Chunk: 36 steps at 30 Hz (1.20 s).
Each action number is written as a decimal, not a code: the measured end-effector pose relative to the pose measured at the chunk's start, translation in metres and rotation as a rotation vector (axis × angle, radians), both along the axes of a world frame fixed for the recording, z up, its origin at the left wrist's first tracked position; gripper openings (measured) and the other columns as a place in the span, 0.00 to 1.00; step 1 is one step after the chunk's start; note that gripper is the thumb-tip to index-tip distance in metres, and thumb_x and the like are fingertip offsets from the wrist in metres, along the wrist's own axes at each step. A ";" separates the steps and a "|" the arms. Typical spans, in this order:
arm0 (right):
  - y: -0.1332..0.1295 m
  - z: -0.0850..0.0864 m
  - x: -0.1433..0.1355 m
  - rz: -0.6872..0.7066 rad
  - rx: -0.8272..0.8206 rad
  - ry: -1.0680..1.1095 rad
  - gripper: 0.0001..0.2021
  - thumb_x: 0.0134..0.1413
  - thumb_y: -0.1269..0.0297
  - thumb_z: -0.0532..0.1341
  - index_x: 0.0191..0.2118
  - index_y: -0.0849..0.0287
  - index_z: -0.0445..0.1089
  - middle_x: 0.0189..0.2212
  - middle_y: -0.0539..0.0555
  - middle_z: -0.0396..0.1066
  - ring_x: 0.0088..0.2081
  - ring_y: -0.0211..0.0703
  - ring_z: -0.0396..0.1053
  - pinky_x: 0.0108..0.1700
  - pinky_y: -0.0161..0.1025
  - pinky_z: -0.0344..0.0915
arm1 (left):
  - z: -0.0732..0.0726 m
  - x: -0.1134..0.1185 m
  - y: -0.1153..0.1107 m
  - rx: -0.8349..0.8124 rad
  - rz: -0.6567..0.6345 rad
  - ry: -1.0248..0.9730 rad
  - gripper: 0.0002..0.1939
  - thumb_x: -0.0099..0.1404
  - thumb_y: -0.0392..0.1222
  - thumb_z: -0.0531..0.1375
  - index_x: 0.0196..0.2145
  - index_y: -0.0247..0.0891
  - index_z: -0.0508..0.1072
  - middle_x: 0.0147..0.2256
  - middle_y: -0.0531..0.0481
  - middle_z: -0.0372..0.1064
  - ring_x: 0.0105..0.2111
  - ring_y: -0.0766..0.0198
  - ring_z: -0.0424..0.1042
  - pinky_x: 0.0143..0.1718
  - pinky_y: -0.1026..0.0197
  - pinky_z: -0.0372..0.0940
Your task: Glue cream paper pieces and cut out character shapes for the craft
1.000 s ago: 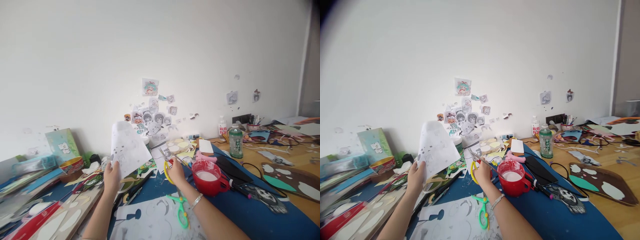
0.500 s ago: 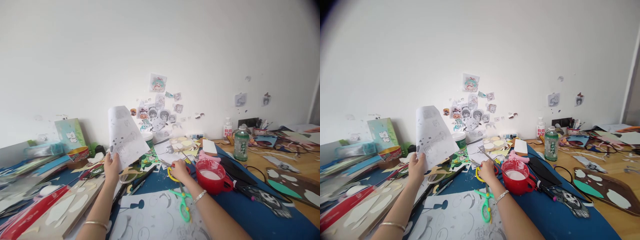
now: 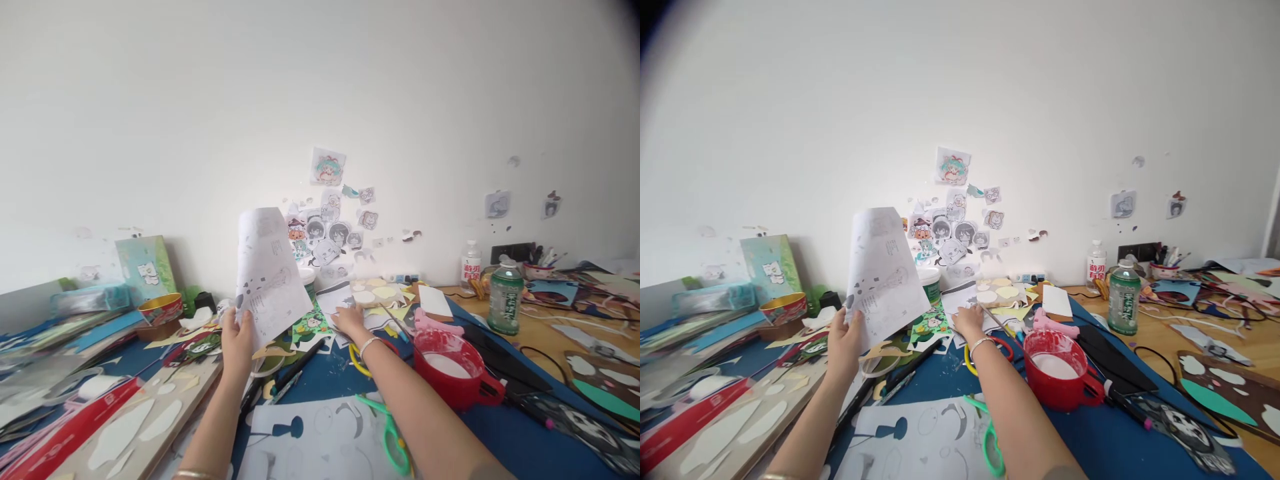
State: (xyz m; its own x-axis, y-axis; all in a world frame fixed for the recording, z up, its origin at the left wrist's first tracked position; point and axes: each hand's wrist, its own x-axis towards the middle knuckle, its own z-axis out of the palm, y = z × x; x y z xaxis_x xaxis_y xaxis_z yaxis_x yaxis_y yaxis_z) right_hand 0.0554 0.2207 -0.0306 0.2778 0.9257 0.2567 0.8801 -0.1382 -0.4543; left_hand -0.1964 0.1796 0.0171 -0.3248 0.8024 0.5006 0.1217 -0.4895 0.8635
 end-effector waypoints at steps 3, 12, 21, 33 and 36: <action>0.007 -0.002 -0.011 -0.022 -0.025 0.001 0.19 0.53 0.53 0.55 0.47 0.53 0.71 0.45 0.58 0.70 0.53 0.52 0.58 0.51 0.45 0.50 | 0.003 0.005 -0.006 -0.030 -0.051 -0.017 0.21 0.59 0.52 0.55 0.48 0.41 0.65 0.31 0.49 0.69 0.27 0.62 0.69 0.24 0.63 0.64; 0.018 0.003 -0.020 -0.054 -0.008 -0.029 0.23 0.50 0.62 0.59 0.53 0.59 0.65 0.57 0.63 0.57 0.58 0.57 0.50 0.53 0.47 0.49 | 0.004 0.002 -0.007 -0.026 -0.017 -0.020 0.22 0.60 0.52 0.54 0.50 0.41 0.64 0.36 0.46 0.70 0.31 0.61 0.70 0.26 0.64 0.64; 0.043 0.010 0.002 -0.008 -0.026 0.116 0.09 0.44 0.64 0.64 0.33 0.60 0.74 0.38 0.61 0.74 0.44 0.52 0.69 0.42 0.39 0.59 | 0.012 -0.002 -0.008 -0.089 -0.013 -0.146 0.21 0.60 0.48 0.54 0.50 0.40 0.63 0.34 0.47 0.70 0.27 0.63 0.70 0.26 0.62 0.66; 0.011 0.025 -0.003 0.051 0.353 0.616 0.10 0.46 0.60 0.56 0.28 0.61 0.69 0.23 0.51 0.69 0.28 0.42 0.65 0.29 0.34 0.58 | 0.010 -0.009 -0.003 -0.199 0.038 0.074 0.18 0.59 0.46 0.53 0.46 0.38 0.66 0.33 0.47 0.70 0.29 0.59 0.70 0.27 0.61 0.64; -0.010 0.038 0.000 0.073 0.449 0.756 0.12 0.46 0.56 0.55 0.30 0.61 0.67 0.22 0.50 0.66 0.26 0.41 0.64 0.27 0.35 0.58 | 0.012 -0.005 -0.008 -0.383 -0.142 0.072 0.16 0.57 0.43 0.55 0.42 0.35 0.69 0.30 0.46 0.72 0.26 0.58 0.71 0.26 0.59 0.65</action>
